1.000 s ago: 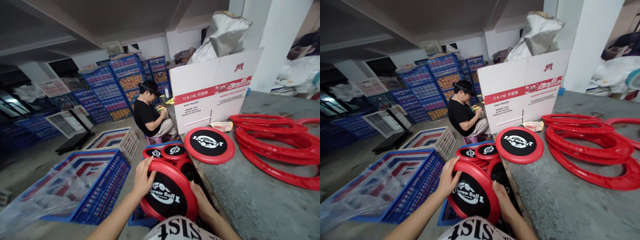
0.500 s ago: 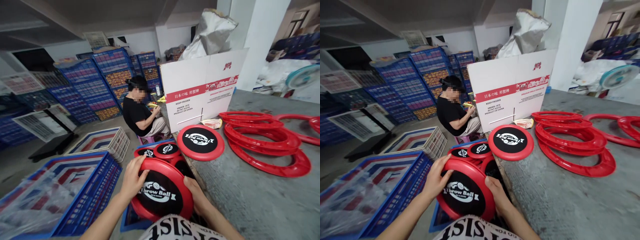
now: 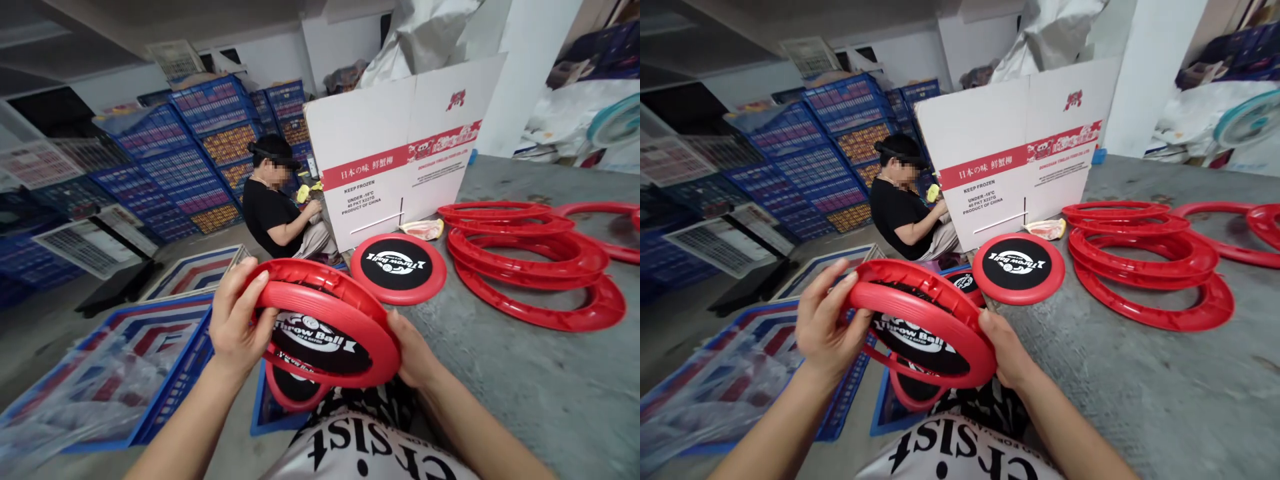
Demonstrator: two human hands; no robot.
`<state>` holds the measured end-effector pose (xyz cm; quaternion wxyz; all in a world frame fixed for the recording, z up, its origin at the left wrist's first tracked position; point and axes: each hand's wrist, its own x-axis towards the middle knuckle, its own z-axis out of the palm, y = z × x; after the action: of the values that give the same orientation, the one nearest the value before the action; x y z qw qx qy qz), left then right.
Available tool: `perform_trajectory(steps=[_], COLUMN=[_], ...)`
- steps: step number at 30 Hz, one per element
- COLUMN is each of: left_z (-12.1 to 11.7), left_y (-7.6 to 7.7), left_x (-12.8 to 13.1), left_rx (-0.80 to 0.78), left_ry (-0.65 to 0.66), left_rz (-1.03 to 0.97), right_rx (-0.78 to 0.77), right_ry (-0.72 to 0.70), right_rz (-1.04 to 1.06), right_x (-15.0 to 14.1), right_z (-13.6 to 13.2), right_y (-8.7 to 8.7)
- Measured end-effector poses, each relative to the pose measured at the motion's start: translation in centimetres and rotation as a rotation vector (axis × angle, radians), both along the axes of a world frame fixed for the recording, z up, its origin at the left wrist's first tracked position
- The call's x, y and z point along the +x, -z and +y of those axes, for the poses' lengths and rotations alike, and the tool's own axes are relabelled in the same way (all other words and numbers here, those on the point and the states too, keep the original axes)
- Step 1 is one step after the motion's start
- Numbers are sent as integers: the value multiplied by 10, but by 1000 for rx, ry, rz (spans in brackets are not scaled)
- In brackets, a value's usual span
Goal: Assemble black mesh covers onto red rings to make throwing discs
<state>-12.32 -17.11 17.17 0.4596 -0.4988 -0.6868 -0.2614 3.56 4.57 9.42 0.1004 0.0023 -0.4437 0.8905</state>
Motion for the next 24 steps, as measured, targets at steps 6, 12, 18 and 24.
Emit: perform_trajectory(steps=[6,12,18,24], left_z=[4,-4,-15,-19], left_y=[5,2,-12,-22], left_x=[14,17,15,3], left_rx=[41,-54,-143,-201], left_ry=[90,159,139,109], left_rz=[28,36,-16,-49], right_rx=[38,-16,-20,87], right_ry=[147,184,219,271], right_rz=[-106,-187,-202,-129], right_x=[5,2,0,-3], right_z=[19,28,32,31], right_y=[-2,1,7,12])
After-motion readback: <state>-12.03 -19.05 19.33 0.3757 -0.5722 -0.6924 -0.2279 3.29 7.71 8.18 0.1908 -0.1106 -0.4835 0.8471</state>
